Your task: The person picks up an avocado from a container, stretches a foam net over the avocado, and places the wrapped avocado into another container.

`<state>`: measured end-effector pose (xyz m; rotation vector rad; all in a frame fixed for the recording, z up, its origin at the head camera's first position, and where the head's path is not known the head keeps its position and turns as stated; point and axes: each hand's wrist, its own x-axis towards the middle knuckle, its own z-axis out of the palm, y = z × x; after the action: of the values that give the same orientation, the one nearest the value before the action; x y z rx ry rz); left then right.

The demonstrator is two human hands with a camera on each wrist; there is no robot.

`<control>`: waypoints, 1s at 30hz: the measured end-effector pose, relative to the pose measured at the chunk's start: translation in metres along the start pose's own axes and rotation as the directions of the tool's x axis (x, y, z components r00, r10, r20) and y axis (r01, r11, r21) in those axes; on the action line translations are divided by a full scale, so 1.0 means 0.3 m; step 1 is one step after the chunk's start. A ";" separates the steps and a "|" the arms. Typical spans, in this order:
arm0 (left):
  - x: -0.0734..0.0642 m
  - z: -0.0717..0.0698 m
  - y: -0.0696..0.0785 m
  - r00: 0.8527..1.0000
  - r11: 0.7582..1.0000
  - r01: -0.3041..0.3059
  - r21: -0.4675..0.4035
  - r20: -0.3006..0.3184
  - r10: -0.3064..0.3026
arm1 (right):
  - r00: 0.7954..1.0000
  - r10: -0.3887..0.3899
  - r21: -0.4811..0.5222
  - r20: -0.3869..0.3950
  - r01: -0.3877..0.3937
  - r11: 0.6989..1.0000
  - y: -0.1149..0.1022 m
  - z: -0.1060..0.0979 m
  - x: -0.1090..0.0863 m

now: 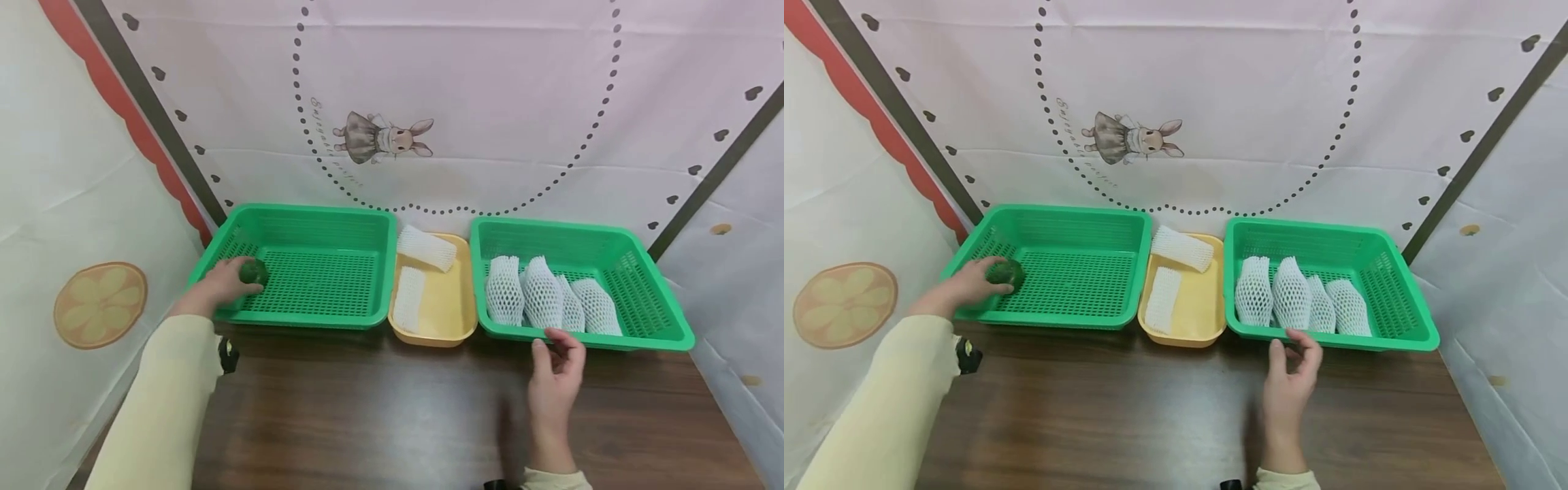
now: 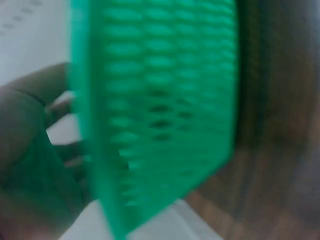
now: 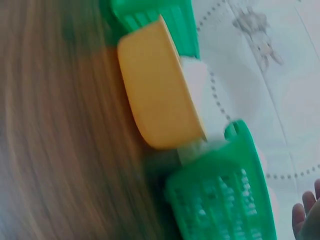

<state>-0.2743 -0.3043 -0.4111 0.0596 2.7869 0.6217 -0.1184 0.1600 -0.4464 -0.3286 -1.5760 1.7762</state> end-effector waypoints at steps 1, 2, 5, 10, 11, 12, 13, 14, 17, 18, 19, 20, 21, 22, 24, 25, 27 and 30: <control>0.014 0.006 -0.018 1.000 1.000 0.007 -0.008 0.025 -0.007 | 1.000 -0.003 0.011 0.022 0.003 1.000 0.006 0.013 -0.008; 0.024 0.014 -0.031 0.999 1.000 0.014 -0.015 0.041 -0.013 | 0.999 -0.005 0.017 0.043 0.005 1.000 0.011 0.024 -0.015; 0.042 0.036 -0.060 0.997 0.998 0.042 -0.037 0.060 -0.040 | 0.995 0.006 0.006 0.101 -0.007 1.000 0.024 0.052 -0.030; 0.040 0.055 -0.078 0.995 0.997 0.072 -0.015 0.063 -0.071 | 0.985 0.035 -0.048 0.171 -0.027 0.998 0.037 0.084 -0.031; 0.040 0.058 -0.076 0.995 0.997 0.077 -0.011 0.069 -0.076 | 0.983 0.036 -0.055 0.180 -0.027 0.998 0.041 0.089 -0.030; 0.041 0.063 -0.075 0.994 0.997 0.080 -0.006 0.074 -0.079 | 0.982 0.032 -0.062 0.188 -0.020 0.998 0.044 0.093 -0.028; 0.044 0.068 -0.074 0.994 0.997 0.082 -0.007 0.079 -0.081 | 0.980 0.031 -0.071 0.195 -0.017 0.997 0.050 0.097 -0.027; 0.048 0.074 -0.072 0.993 0.997 0.082 -0.008 0.086 -0.081 | 0.979 0.030 -0.082 0.203 -0.013 0.997 0.056 0.099 -0.026; 0.064 0.087 -0.067 0.993 0.997 0.072 -0.025 0.098 -0.069 | 0.971 0.021 -0.107 0.236 0.005 0.994 0.069 0.110 -0.022; 0.069 0.090 -0.067 0.993 0.998 0.064 -0.023 0.100 -0.062 | 0.968 0.012 -0.123 0.252 0.020 0.992 0.071 0.115 -0.021; 0.073 0.092 -0.067 0.993 0.998 0.057 -0.023 0.107 -0.055 | 0.963 0.011 -0.133 0.268 0.026 0.991 0.066 0.121 -0.021; 0.077 0.093 -0.065 0.992 0.998 0.056 -0.020 0.114 -0.054 | 0.959 0.008 -0.143 0.284 0.035 0.989 0.058 0.128 -0.021; 0.079 0.094 -0.064 0.991 0.998 0.060 -0.015 0.120 -0.058 | 0.953 0.000 -0.151 0.302 0.048 0.987 0.048 0.137 -0.021; 0.081 0.094 -0.063 0.989 0.998 0.067 -0.011 0.132 -0.065 | 0.948 -0.010 -0.167 0.318 0.066 0.984 0.037 0.145 -0.022; 0.086 0.094 -0.061 0.984 0.996 0.085 0.001 0.154 -0.084 | 0.937 -0.032 -0.219 0.347 0.114 0.969 0.011 0.161 -0.025; 0.089 0.096 -0.061 0.982 0.996 0.094 0.003 0.165 -0.093 | 0.932 -0.035 -0.243 0.360 0.130 0.961 -0.002 0.168 -0.027; 0.094 0.097 -0.057 0.980 0.995 0.103 0.009 0.171 -0.103 | 0.922 -0.040 -0.289 0.386 0.162 0.943 0.010 0.176 -0.019; 0.107 0.103 -0.049 0.988 0.997 0.071 0.038 0.137 -0.076 | 0.905 -0.021 -0.341 0.425 0.181 0.923 0.047 0.185 0.001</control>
<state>-0.2961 -0.3016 -0.4527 0.0064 2.6530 0.5325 -0.1580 0.1187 -0.4474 -0.0359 -2.2017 1.5194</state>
